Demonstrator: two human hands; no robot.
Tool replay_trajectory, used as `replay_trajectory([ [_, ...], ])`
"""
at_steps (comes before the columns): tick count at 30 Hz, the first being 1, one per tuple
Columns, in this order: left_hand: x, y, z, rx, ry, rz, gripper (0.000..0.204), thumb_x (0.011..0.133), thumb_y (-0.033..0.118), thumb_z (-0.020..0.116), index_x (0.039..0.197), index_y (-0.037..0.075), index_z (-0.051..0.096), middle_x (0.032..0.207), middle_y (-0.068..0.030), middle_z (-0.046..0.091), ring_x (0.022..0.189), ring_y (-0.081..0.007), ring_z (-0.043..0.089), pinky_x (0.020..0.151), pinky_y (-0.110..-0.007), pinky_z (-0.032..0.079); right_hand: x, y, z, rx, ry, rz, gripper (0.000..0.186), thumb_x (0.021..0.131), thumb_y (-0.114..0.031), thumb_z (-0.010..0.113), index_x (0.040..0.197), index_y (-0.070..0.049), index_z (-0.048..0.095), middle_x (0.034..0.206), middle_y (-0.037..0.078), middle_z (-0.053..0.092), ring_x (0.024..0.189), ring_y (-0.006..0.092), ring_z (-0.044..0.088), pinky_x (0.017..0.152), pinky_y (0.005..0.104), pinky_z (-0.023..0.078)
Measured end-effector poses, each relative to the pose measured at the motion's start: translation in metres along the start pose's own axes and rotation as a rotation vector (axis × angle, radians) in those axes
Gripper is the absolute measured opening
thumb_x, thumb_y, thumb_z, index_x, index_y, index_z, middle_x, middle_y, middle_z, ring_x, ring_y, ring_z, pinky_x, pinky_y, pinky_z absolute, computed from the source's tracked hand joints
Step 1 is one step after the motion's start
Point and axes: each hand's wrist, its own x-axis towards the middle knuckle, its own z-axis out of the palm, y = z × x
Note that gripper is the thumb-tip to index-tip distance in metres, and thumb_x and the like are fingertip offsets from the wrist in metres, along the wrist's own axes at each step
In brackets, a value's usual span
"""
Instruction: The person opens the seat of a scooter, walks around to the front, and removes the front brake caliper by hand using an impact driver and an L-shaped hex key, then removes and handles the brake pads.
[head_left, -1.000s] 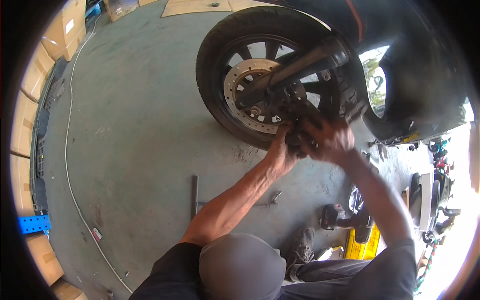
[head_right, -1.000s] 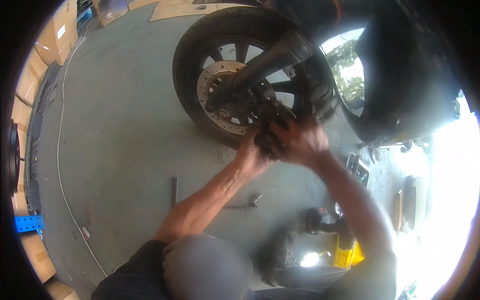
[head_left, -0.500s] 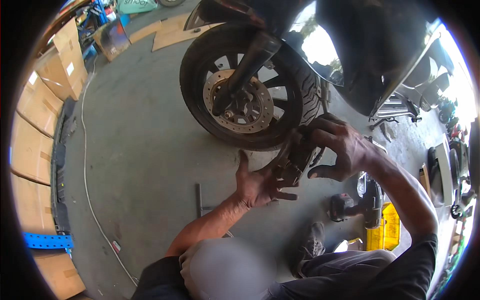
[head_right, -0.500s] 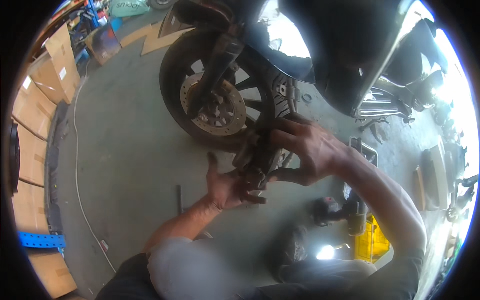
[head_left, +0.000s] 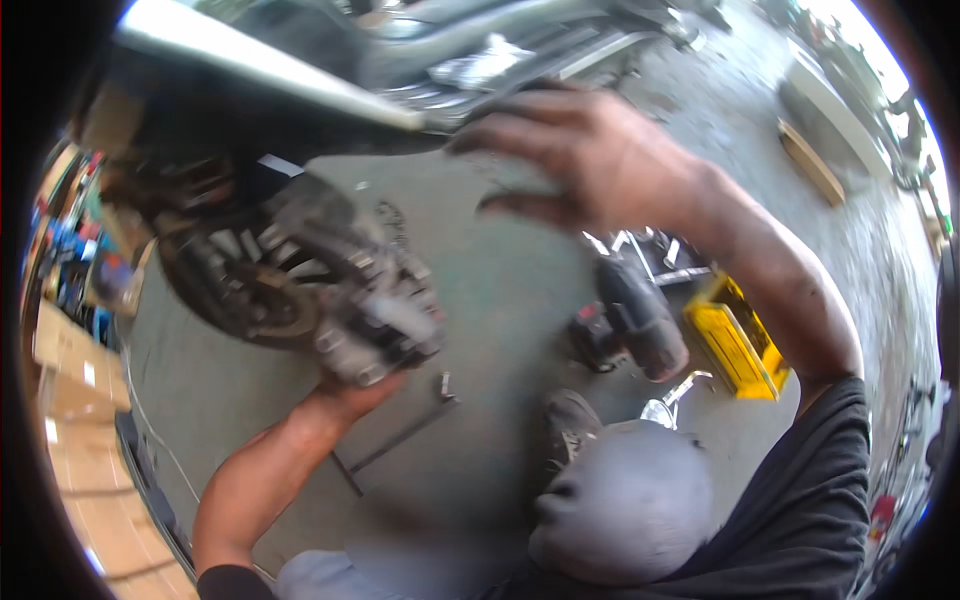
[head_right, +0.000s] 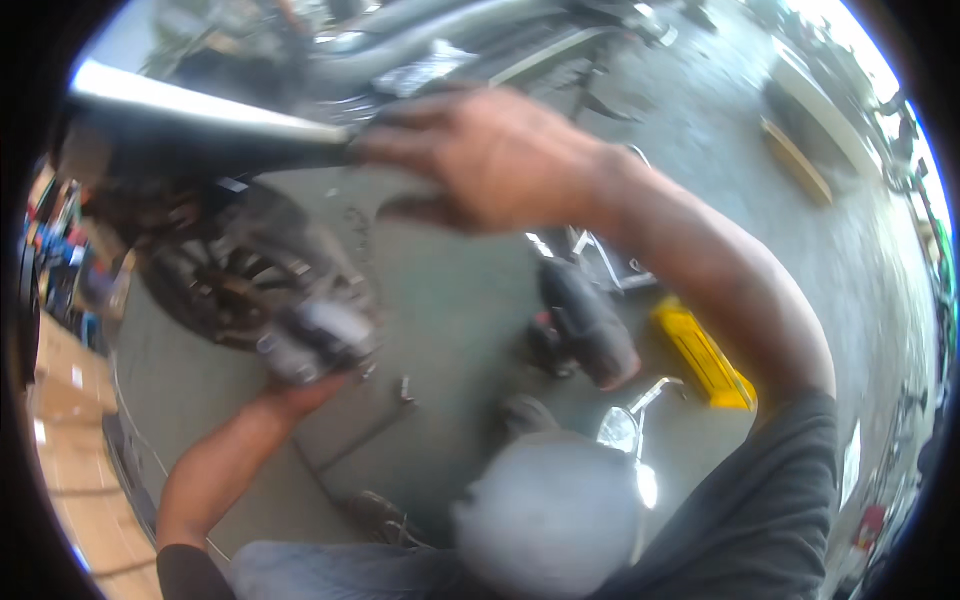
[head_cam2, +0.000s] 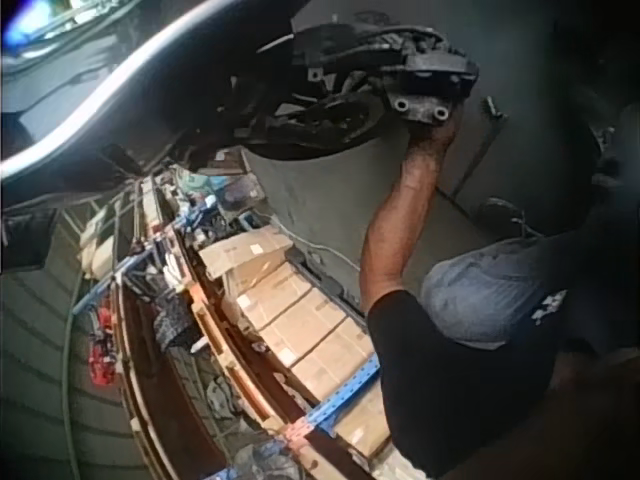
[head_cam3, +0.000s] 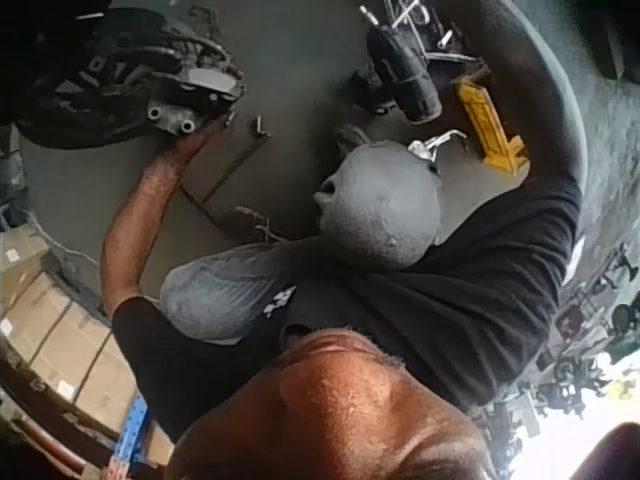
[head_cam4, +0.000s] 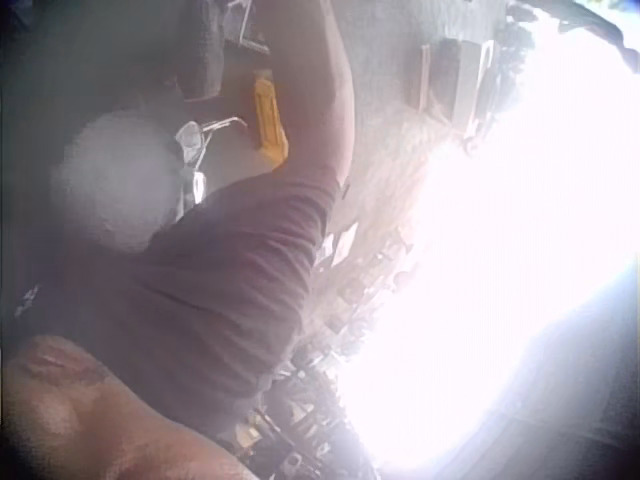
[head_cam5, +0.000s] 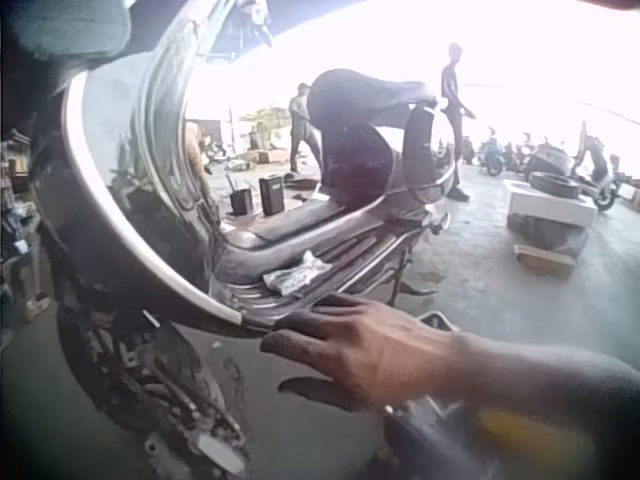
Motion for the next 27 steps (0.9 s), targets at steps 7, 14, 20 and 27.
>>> replay_trajectory([
  [7, 0.039, 0.007, -0.048, -0.085, 0.211, 0.237, 0.052, 0.086, 0.048, 0.048, 0.122, 0.011, 0.051, 0.112, -0.0098, 0.054, 0.108, -0.0307, 0.049, 0.101, -0.048, 0.034, -0.273, 0.040, -0.021, -0.003, -0.303, 1.311, 0.013, 0.082, -0.013, 0.061, 0.092, -0.005, 0.067, 0.079, 0.017, 0.066, 0.076, 0.0341, 0.065, 0.070, 0.0420, 0.051],
  [14, 0.070, -0.011, -0.072, 0.137, -0.156, 0.478, 0.045, 0.087, 0.046, 0.050, 0.117, 0.012, 0.049, 0.100, -0.0100, 0.053, 0.091, -0.0285, 0.047, 0.084, -0.045, 0.036, -0.380, 0.081, 0.061, -0.015, -0.621, 1.522, 0.018, 0.082, -0.019, 0.059, 0.091, -0.006, 0.069, 0.086, 0.019, 0.067, 0.084, 0.0349, 0.066, 0.073, 0.0451, 0.053],
  [20, 0.063, -0.003, -0.069, 0.255, -0.194, 0.494, 0.036, 0.089, 0.040, 0.051, 0.111, 0.012, 0.048, 0.097, -0.0091, 0.052, 0.088, -0.0257, 0.048, 0.083, -0.043, 0.037, -0.351, 0.074, 0.127, -0.135, -0.537, 1.753, 0.025, 0.082, -0.019, 0.057, 0.094, 0.002, 0.065, 0.096, 0.022, 0.067, 0.090, 0.0350, 0.066, 0.078, 0.0424, 0.054],
  [27, 0.067, -0.003, -0.069, 0.286, -0.183, 0.524, 0.037, 0.089, 0.041, 0.053, 0.111, 0.011, 0.049, 0.094, -0.0084, 0.053, 0.086, -0.0246, 0.048, 0.084, -0.043, 0.038, -0.323, 0.038, 0.145, 0.076, -0.338, 1.596, 0.019, 0.080, -0.014, 0.054, 0.088, 0.003, 0.059, 0.085, 0.027, 0.064, 0.083, 0.0405, 0.064, 0.074, 0.0476, 0.052],
])
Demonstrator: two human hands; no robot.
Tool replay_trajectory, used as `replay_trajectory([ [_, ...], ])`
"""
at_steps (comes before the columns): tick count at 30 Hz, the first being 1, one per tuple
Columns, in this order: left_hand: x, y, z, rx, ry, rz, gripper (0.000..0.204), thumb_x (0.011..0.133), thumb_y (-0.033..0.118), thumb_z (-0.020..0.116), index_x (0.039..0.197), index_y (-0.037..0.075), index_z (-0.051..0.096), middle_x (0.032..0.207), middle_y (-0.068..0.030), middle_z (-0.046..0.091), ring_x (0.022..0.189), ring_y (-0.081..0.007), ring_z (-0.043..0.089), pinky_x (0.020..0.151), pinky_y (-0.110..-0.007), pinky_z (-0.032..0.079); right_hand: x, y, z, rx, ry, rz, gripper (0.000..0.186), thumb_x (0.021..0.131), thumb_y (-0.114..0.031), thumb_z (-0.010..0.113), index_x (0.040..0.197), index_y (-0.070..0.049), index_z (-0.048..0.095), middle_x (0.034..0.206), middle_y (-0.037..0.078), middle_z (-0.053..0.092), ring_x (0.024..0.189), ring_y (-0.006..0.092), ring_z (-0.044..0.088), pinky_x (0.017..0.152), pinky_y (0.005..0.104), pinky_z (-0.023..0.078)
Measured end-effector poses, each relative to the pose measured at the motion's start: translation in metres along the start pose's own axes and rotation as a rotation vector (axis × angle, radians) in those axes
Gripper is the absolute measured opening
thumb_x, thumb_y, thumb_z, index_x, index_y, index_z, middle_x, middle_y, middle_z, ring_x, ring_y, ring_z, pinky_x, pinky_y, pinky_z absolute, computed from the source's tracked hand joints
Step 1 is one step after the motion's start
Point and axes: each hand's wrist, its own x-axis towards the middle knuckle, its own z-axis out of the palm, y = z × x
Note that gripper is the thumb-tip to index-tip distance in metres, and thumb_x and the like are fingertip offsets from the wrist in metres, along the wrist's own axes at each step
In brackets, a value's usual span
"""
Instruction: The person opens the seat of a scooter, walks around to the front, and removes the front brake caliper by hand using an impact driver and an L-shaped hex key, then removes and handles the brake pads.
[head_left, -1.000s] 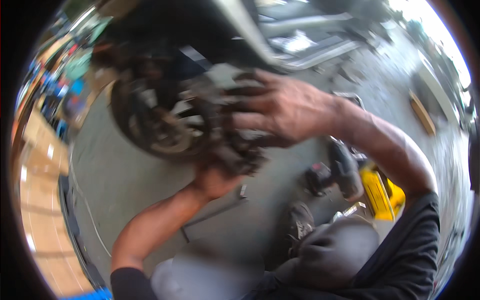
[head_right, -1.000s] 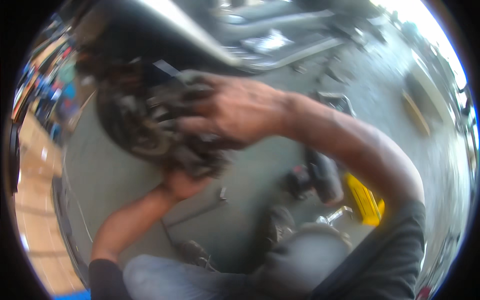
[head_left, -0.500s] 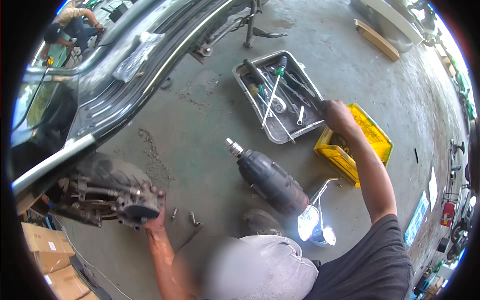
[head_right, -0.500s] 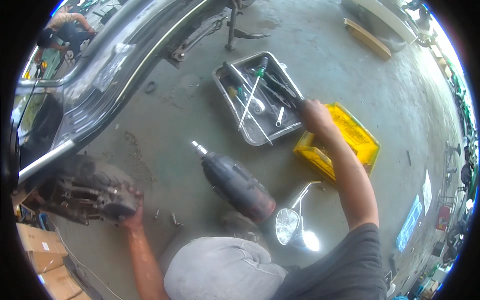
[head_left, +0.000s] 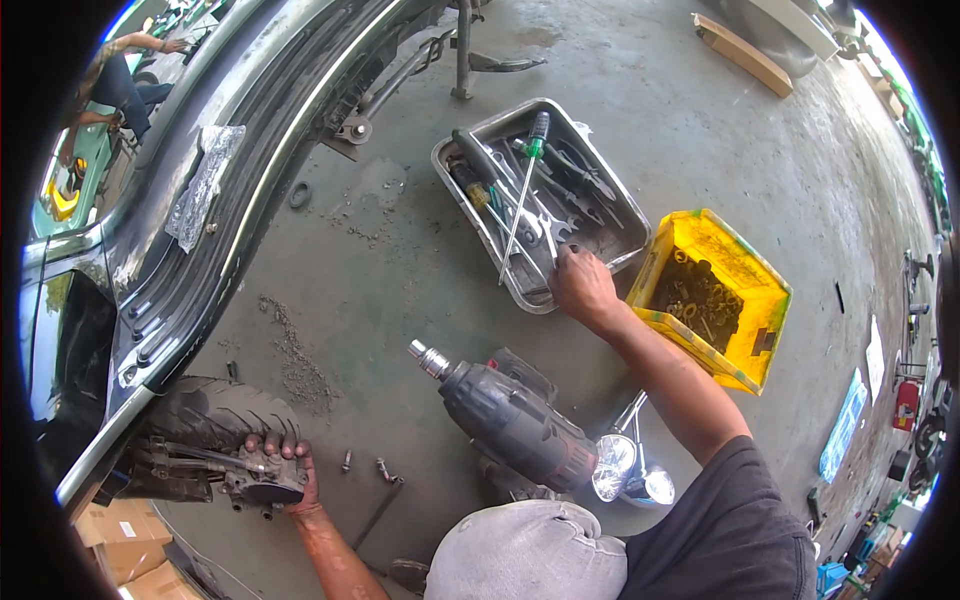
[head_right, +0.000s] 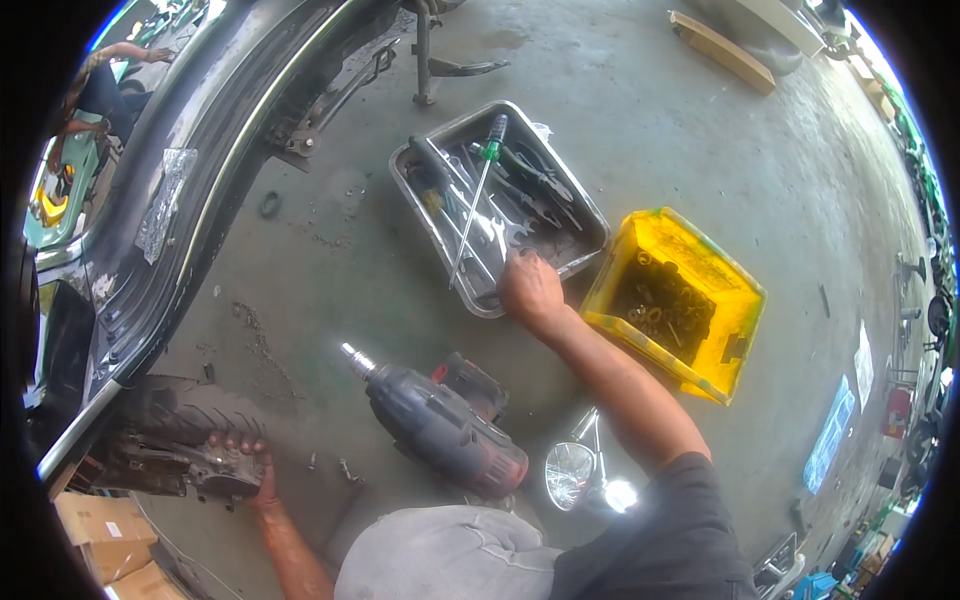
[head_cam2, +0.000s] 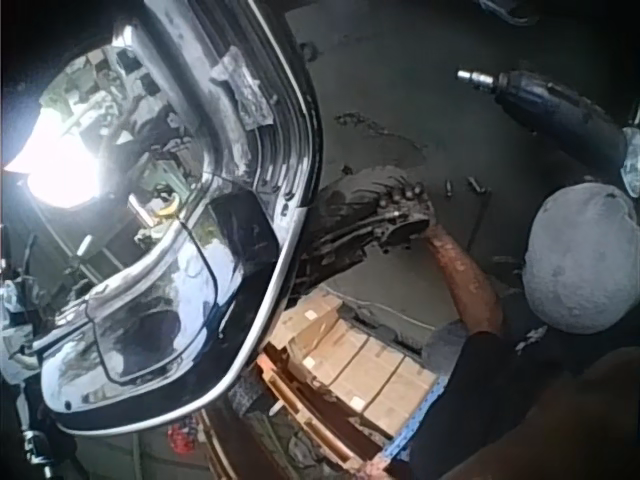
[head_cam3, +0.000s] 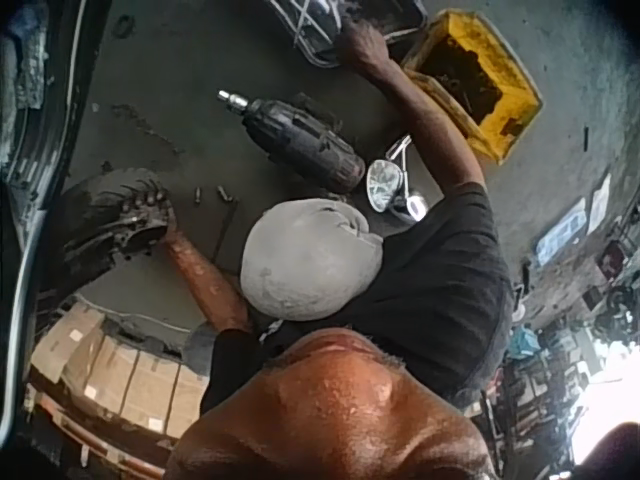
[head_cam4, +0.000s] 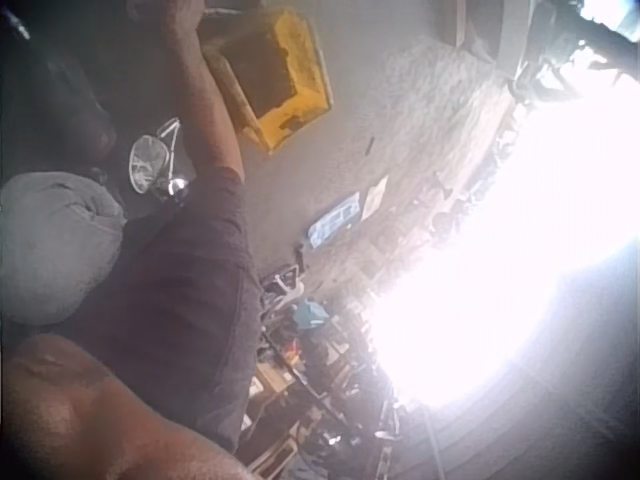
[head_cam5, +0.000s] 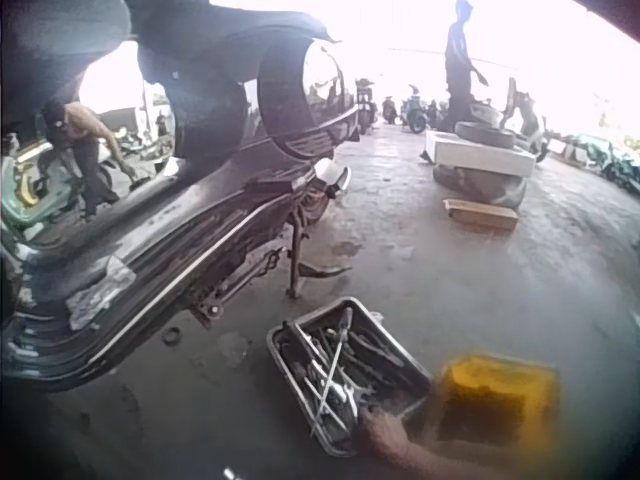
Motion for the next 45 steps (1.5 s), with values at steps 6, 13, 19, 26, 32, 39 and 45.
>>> replay_trajectory([
  [6, -0.002, 0.003, -0.002, -0.016, 0.045, -0.003, 0.034, 0.090, 0.040, 0.053, 0.108, 0.012, 0.051, 0.092, -0.0078, 0.053, 0.085, -0.0240, 0.048, 0.083, -0.042, 0.038, -0.006, 0.001, -0.036, 0.060, -0.109, 0.120, 0.021, 0.081, -0.017, 0.053, 0.085, 0.001, 0.063, 0.084, 0.027, 0.064, 0.082, 0.0420, 0.063, 0.075, 0.0484, 0.051],
  [13, 0.001, 0.001, 0.003, -0.012, 0.046, -0.008, 0.032, 0.090, 0.040, 0.053, 0.108, 0.013, 0.052, 0.090, -0.0070, 0.053, 0.085, -0.0236, 0.048, 0.083, -0.041, 0.039, 0.015, 0.015, -0.048, -0.240, 0.101, 0.221, 0.021, 0.080, -0.015, 0.053, 0.090, -0.003, 0.067, 0.096, 0.019, 0.066, 0.094, 0.0360, 0.060, 0.080, 0.0448, 0.048],
  [19, 0.002, -0.004, 0.007, 0.007, 0.050, -0.002, 0.034, 0.089, 0.041, 0.054, 0.109, 0.013, 0.052, 0.092, -0.0071, 0.054, 0.087, -0.0240, 0.049, 0.084, -0.042, 0.038, 0.105, 0.002, -0.015, 0.063, 0.240, -0.157, 0.020, 0.082, -0.015, 0.052, 0.093, -0.006, 0.066, 0.091, 0.017, 0.064, 0.094, 0.0350, 0.060, 0.081, 0.0438, 0.048],
  [26, -0.001, -0.008, 0.007, 0.018, 0.056, 0.025, 0.034, 0.090, 0.042, 0.053, 0.110, 0.015, 0.052, 0.093, -0.0068, 0.054, 0.088, -0.0243, 0.049, 0.084, -0.042, 0.039, 0.190, -0.037, -0.012, -0.198, 0.041, -0.173, 0.017, 0.074, -0.013, 0.064, 0.089, -0.006, 0.068, 0.094, 0.016, 0.067, 0.091, 0.0316, 0.065, 0.076, 0.0424, 0.053],
  [32, -0.010, -0.013, -0.006, 0.021, 0.294, 0.090, 0.050, 0.087, 0.050, 0.051, 0.122, 0.015, 0.050, 0.095, -0.0048, 0.054, 0.084, -0.0231, 0.049, 0.078, -0.041, 0.039, 0.207, -0.025, 0.015, -0.140, 0.069, -0.168, 0.025, 0.085, -0.024, 0.056, 0.097, -0.004, 0.064, 0.086, 0.016, 0.067, 0.072, 0.0278, 0.066, 0.058, 0.0390, 0.051],
  [39, -0.026, -0.029, 0.022, -0.202, 0.191, 0.134, 0.064, 0.081, 0.055, 0.059, 0.128, 0.013, 0.045, 0.118, -0.0109, 0.053, 0.107, -0.0309, 0.050, 0.091, -0.045, 0.041, 0.082, -0.048, -0.081, 0.412, 0.297, -0.194, 0.038, 0.094, -0.035, 0.053, 0.119, -0.006, 0.059, 0.098, 0.012, 0.067, 0.084, 0.0147, 0.058, 0.072, 0.0281, 0.045],
  [45, -0.062, -0.054, 0.043, -0.399, -0.169, 0.353, 0.113, 0.059, 0.072, 0.070, 0.146, 0.014, 0.026, 0.143, -0.0182, 0.033, 0.117, -0.0388, 0.047, 0.097, -0.053, 0.042, -0.050, -0.119, -0.153, 1.222, -0.256, -0.659, 0.032, 0.097, -0.025, 0.046, 0.113, 0.001, 0.056, 0.092, 0.010, 0.059, 0.075, 0.0149, 0.057, 0.066, 0.0275, 0.046],
])
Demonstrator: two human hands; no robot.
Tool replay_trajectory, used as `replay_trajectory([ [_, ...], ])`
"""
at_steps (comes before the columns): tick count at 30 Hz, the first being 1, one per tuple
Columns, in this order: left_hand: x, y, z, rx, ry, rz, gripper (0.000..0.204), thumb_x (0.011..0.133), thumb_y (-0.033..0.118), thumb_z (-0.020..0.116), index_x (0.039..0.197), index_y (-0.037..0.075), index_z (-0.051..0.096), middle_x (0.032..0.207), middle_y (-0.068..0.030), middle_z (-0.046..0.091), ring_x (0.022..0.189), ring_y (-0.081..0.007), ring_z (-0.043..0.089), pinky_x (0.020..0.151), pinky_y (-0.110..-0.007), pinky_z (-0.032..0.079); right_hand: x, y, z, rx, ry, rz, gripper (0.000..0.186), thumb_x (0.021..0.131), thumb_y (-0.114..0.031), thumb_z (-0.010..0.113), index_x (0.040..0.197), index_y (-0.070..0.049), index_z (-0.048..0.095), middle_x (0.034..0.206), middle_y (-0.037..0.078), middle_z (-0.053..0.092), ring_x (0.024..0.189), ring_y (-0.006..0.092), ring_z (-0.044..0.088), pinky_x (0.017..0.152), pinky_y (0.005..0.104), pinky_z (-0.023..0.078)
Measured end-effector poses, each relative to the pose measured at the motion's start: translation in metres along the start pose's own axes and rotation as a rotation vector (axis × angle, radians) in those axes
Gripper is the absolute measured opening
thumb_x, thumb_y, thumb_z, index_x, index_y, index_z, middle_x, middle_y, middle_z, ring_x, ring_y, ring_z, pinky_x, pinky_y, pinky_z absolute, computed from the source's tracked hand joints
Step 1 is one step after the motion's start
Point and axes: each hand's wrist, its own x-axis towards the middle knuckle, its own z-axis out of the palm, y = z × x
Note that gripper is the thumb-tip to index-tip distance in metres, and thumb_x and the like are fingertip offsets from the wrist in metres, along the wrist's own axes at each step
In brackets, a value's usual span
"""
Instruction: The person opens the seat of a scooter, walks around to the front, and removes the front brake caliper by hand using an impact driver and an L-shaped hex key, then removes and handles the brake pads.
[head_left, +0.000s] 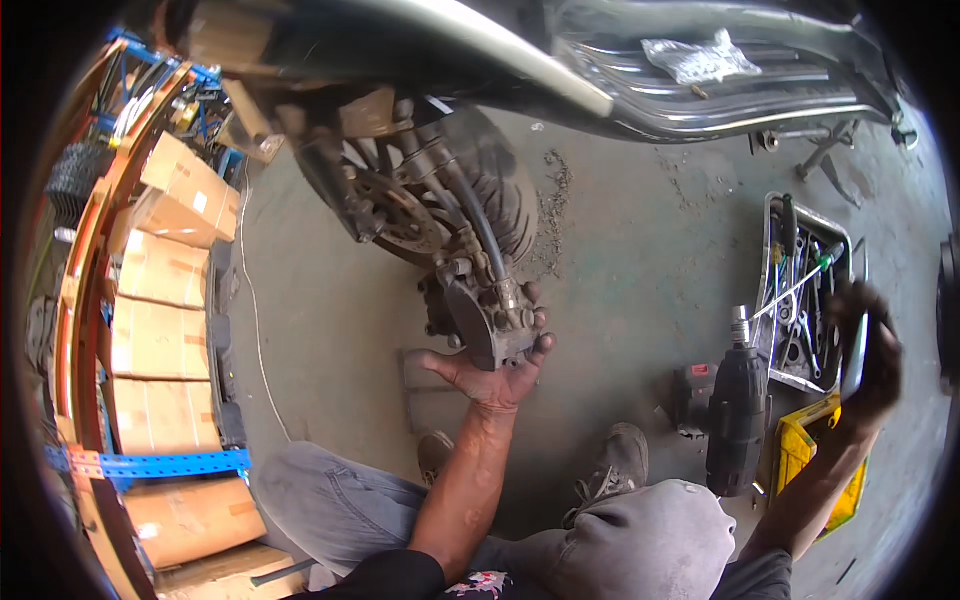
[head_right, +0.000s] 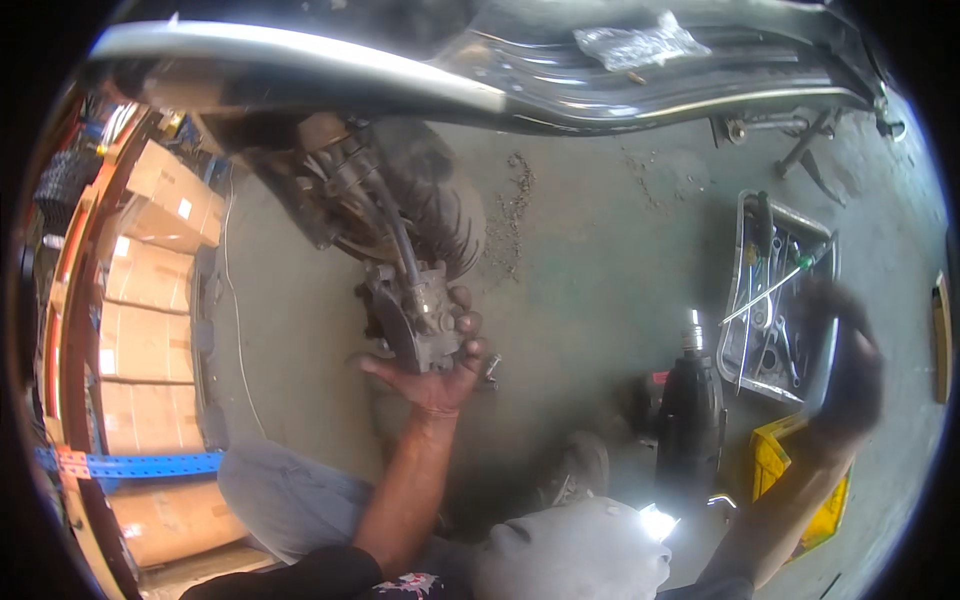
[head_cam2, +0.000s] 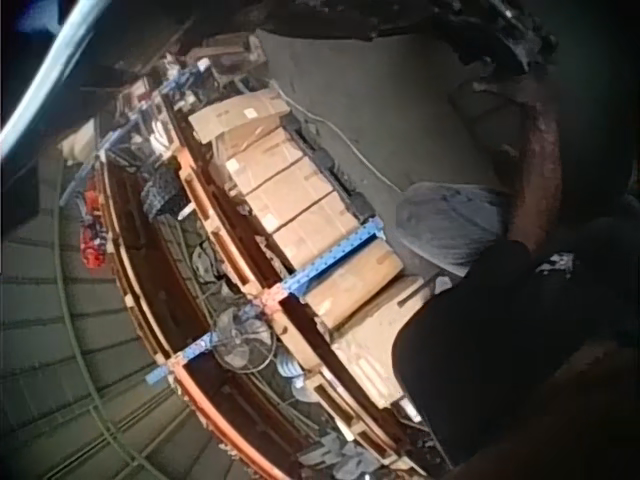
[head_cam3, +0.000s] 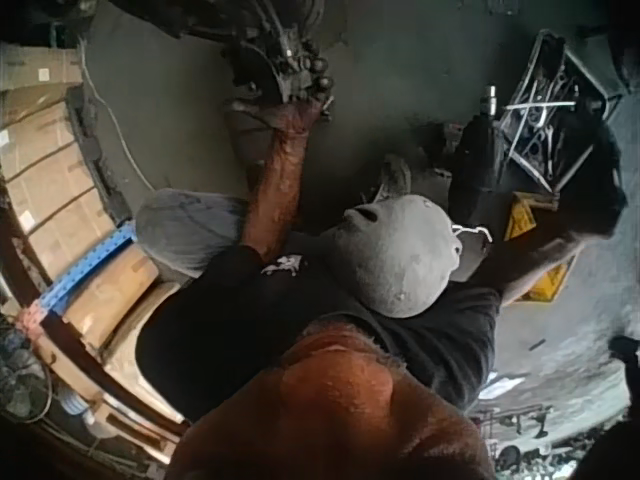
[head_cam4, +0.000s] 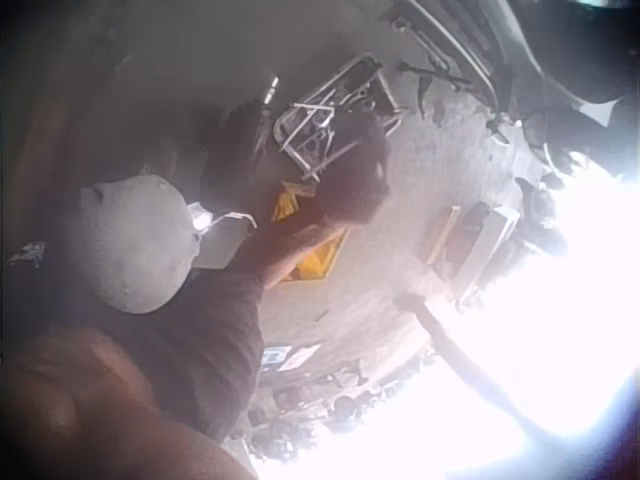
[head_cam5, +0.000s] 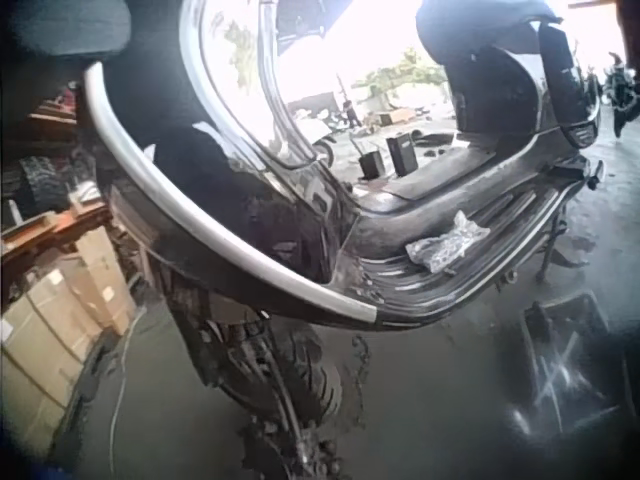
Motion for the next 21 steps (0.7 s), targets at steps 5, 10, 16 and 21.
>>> replay_trajectory([
  [5, 0.008, 0.014, 0.008, 0.410, 0.149, -0.027, 0.101, 0.067, 0.061, 0.073, 0.143, 0.010, 0.030, 0.135, -0.0171, 0.043, 0.112, -0.0342, 0.051, 0.090, -0.048, 0.045, -0.018, -0.056, 0.103, -0.101, -0.215, 0.261, 0.022, 0.096, -0.020, 0.046, 0.107, -0.003, 0.054, 0.081, 0.007, 0.053, 0.067, 0.0166, 0.053, 0.063, 0.0283, 0.045],
  [10, 0.016, 0.016, -0.003, 0.450, 0.274, -0.018, 0.070, 0.078, 0.039, 0.068, 0.134, 0.006, 0.042, 0.117, -0.0146, 0.056, 0.098, -0.0297, 0.058, 0.081, -0.042, 0.048, -0.041, -0.014, 0.198, -0.460, -0.597, 0.345, 0.026, 0.096, -0.020, 0.049, 0.115, -0.003, 0.049, 0.064, 0.003, 0.051, 0.058, 0.0128, 0.050, 0.054, 0.0280, 0.041],
  [16, 0.030, 0.001, 0.006, 0.661, 0.426, 0.063, 0.041, 0.079, 0.026, 0.062, 0.111, 0.003, 0.053, 0.096, -0.0095, 0.060, 0.085, -0.0222, 0.060, 0.067, -0.034, 0.048, -0.059, 0.026, 0.214, -0.119, -0.468, 0.566, 0.027, 0.099, -0.024, 0.042, 0.113, -0.002, 0.050, 0.065, 0.005, 0.051, 0.057, 0.0131, 0.049, 0.055, 0.0304, 0.041],
  [21, 0.029, 0.000, 0.001, 0.694, 0.442, 0.127, 0.033, 0.079, 0.022, 0.061, 0.104, 0.002, 0.056, 0.091, -0.0081, 0.061, 0.082, -0.0196, 0.060, 0.067, -0.032, 0.047, -0.058, 0.032, 0.243, -0.406, -0.464, 0.513, 0.029, 0.101, -0.027, 0.037, 0.104, -0.002, 0.052, 0.064, 0.008, 0.052, 0.056, 0.0146, 0.050, 0.054, 0.0321, 0.042],
])
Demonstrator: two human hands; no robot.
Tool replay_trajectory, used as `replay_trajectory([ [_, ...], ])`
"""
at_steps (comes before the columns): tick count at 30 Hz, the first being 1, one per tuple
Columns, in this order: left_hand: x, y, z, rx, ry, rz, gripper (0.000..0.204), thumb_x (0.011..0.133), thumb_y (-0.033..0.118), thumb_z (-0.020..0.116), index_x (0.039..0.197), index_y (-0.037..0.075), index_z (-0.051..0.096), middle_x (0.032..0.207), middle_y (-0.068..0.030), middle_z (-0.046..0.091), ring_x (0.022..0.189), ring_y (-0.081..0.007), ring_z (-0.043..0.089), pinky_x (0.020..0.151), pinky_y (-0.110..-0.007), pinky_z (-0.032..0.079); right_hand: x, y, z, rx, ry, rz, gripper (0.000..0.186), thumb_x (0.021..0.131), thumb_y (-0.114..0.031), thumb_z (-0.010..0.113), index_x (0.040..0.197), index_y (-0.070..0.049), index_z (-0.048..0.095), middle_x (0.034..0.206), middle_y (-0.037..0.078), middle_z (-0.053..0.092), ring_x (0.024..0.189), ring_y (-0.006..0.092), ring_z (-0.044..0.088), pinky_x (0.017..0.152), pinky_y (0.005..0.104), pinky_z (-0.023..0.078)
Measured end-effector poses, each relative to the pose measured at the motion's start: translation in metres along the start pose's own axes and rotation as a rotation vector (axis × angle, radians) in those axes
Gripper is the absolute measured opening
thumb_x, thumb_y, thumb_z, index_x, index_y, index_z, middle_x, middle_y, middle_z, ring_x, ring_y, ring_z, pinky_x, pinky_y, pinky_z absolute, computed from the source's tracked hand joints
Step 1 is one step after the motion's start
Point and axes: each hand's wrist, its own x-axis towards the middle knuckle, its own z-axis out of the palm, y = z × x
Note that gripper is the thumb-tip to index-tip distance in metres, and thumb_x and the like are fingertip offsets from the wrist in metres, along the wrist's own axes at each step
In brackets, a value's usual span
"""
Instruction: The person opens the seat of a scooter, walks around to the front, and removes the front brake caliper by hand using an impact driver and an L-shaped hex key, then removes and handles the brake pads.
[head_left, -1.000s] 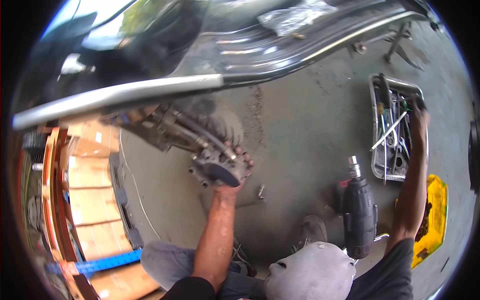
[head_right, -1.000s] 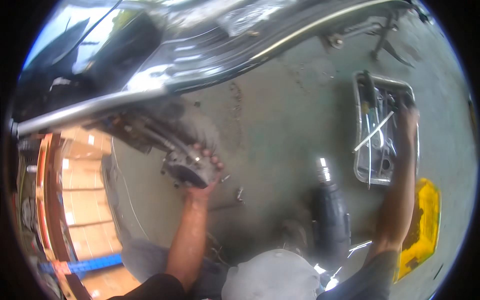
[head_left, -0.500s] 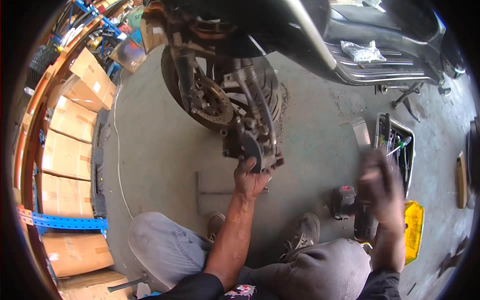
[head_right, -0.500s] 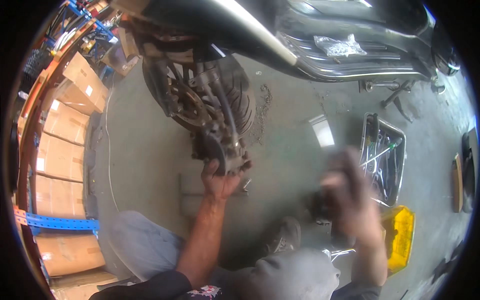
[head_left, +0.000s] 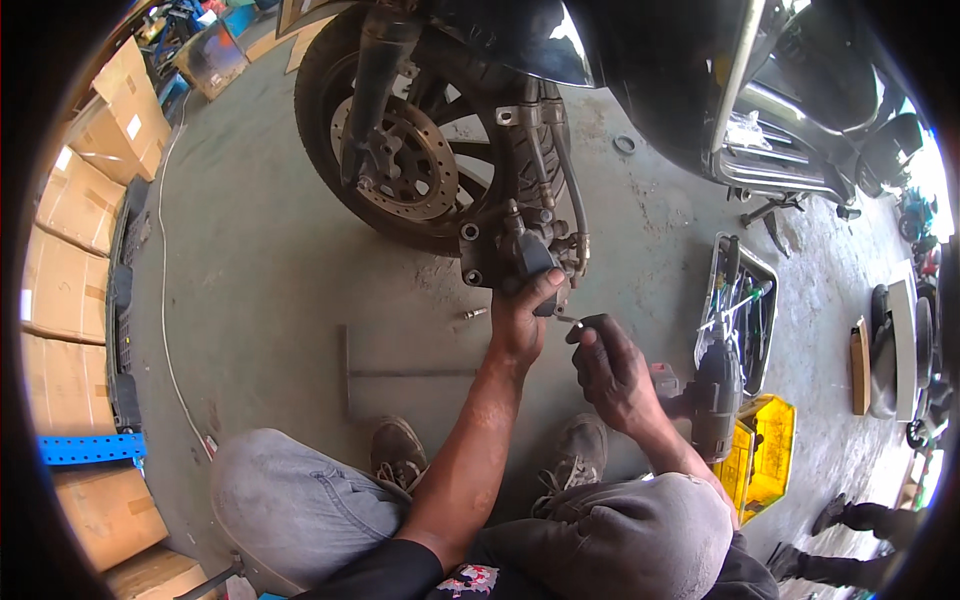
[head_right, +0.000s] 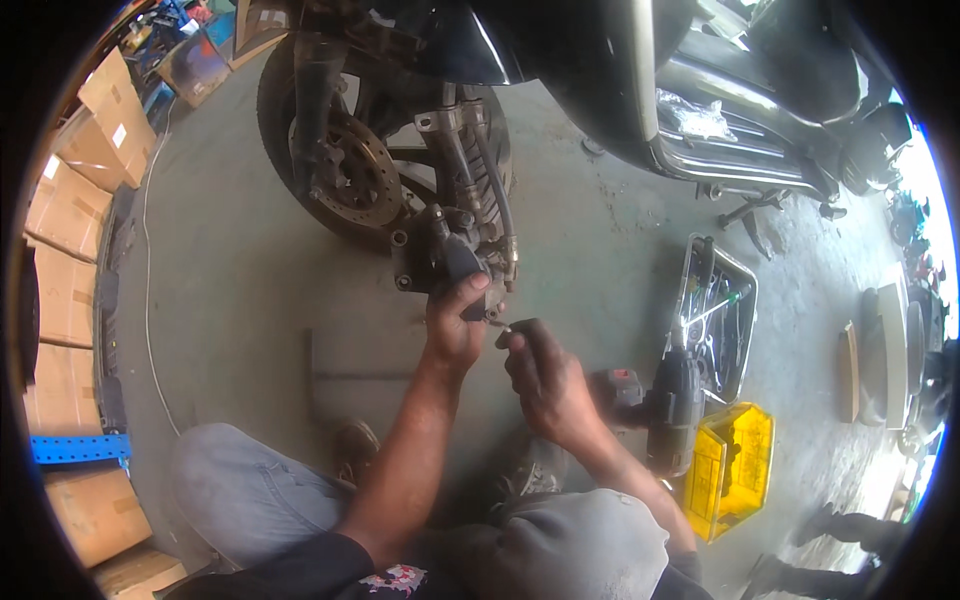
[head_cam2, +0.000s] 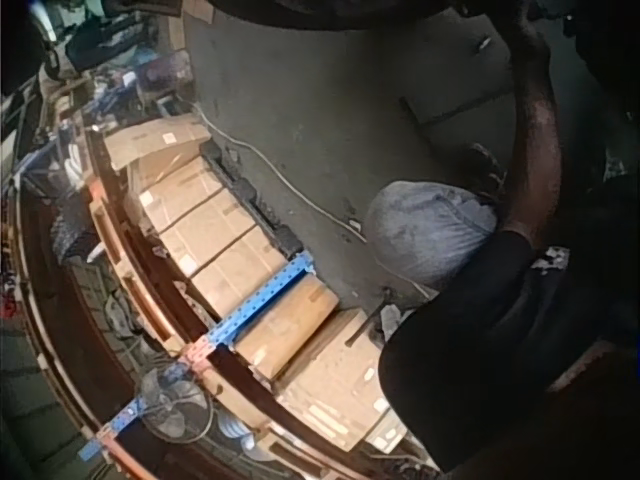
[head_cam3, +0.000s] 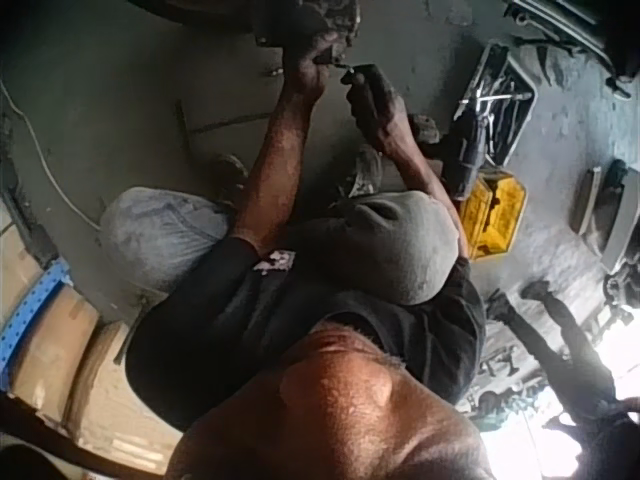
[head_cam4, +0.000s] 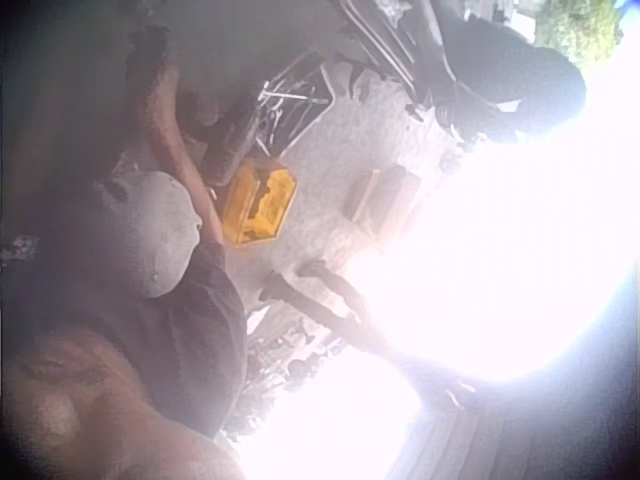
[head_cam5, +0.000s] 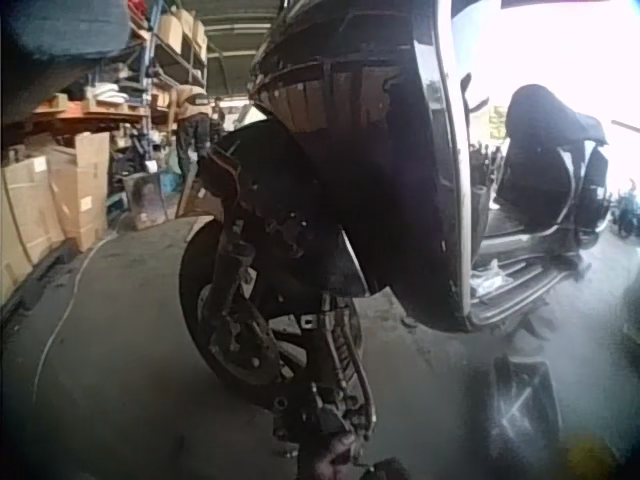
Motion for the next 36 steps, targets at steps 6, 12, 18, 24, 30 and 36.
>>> replay_trajectory([
  [6, -0.002, -0.005, 0.009, 0.007, 0.053, 0.058, 0.029, 0.079, 0.021, 0.062, 0.100, 0.002, 0.058, 0.090, -0.0072, 0.061, 0.082, -0.0174, 0.060, 0.069, -0.031, 0.047, 0.010, 0.028, 0.021, 0.137, 0.139, -0.138, 0.032, 0.101, -0.036, 0.038, 0.098, -0.005, 0.048, 0.059, -0.005, 0.039, 0.045, 0.0037, 0.033, 0.041, 0.0217, 0.028],
  [12, 0.001, -0.010, 0.004, -0.017, 0.040, 0.096, 0.050, 0.079, 0.016, 0.064, 0.123, 0.004, 0.044, 0.107, -0.0066, 0.055, 0.091, -0.0167, 0.057, 0.079, -0.032, 0.048, 0.002, 0.007, 0.014, -0.052, 0.282, -0.072, 0.024, 0.100, -0.022, 0.038, 0.100, -0.002, 0.051, 0.065, 0.011, 0.056, 0.055, 0.0206, 0.056, 0.053, 0.0365, 0.044],
  [18, -0.001, -0.018, 0.011, 0.107, 0.074, 0.203, 0.034, 0.082, 0.020, 0.061, 0.110, 0.001, 0.054, 0.097, -0.0075, 0.060, 0.088, -0.0173, 0.059, 0.071, -0.030, 0.048, 0.003, 0.006, 0.017, 0.115, 0.219, 0.022, 0.027, 0.102, -0.029, 0.038, 0.103, -0.004, 0.047, 0.065, 0.002, 0.048, 0.052, 0.0072, 0.044, 0.046, 0.0264, 0.037],
  [24, -0.005, -0.018, 0.009, 0.227, 0.051, 0.180, 0.039, 0.081, 0.023, 0.063, 0.113, 0.003, 0.052, 0.098, -0.0068, 0.059, 0.087, -0.0173, 0.058, 0.071, -0.031, 0.048, 0.007, 0.001, 0.024, 0.644, 0.118, 0.134, 0.023, 0.101, -0.028, 0.040, 0.102, -0.006, 0.045, 0.074, 0.004, 0.047, 0.057, 0.0118, 0.046, 0.047, 0.0289, 0.042],
  [30, -0.003, -0.012, 0.021, 0.118, 0.062, 0.242, 0.037, 0.080, 0.020, 0.065, 0.110, 0.003, 0.052, 0.095, -0.0067, 0.059, 0.084, -0.0173, 0.059, 0.069, -0.031, 0.049, 0.003, 0.007, 0.012, 0.512, 0.059, 0.126, 0.022, 0.102, -0.026, 0.036, 0.104, -0.006, 0.046, 0.067, -0.001, 0.041, 0.051, 0.0090, 0.037, 0.045, 0.0267, 0.034],
  [36, -0.003, -0.014, 0.013, 0.152, 0.035, 0.170, 0.032, 0.081, 0.020, 0.063, 0.106, 0.002, 0.054, 0.089, -0.0072, 0.060, 0.077, -0.0157, 0.058, 0.064, -0.030, 0.049, 0.011, 0.021, 0.015, -0.029, 0.220, -0.133, 0.022, 0.102, -0.023, 0.036, 0.102, -0.003, 0.046, 0.063, -0.003, 0.043, 0.050, 0.0090, 0.041, 0.044, 0.0259, 0.035],
])
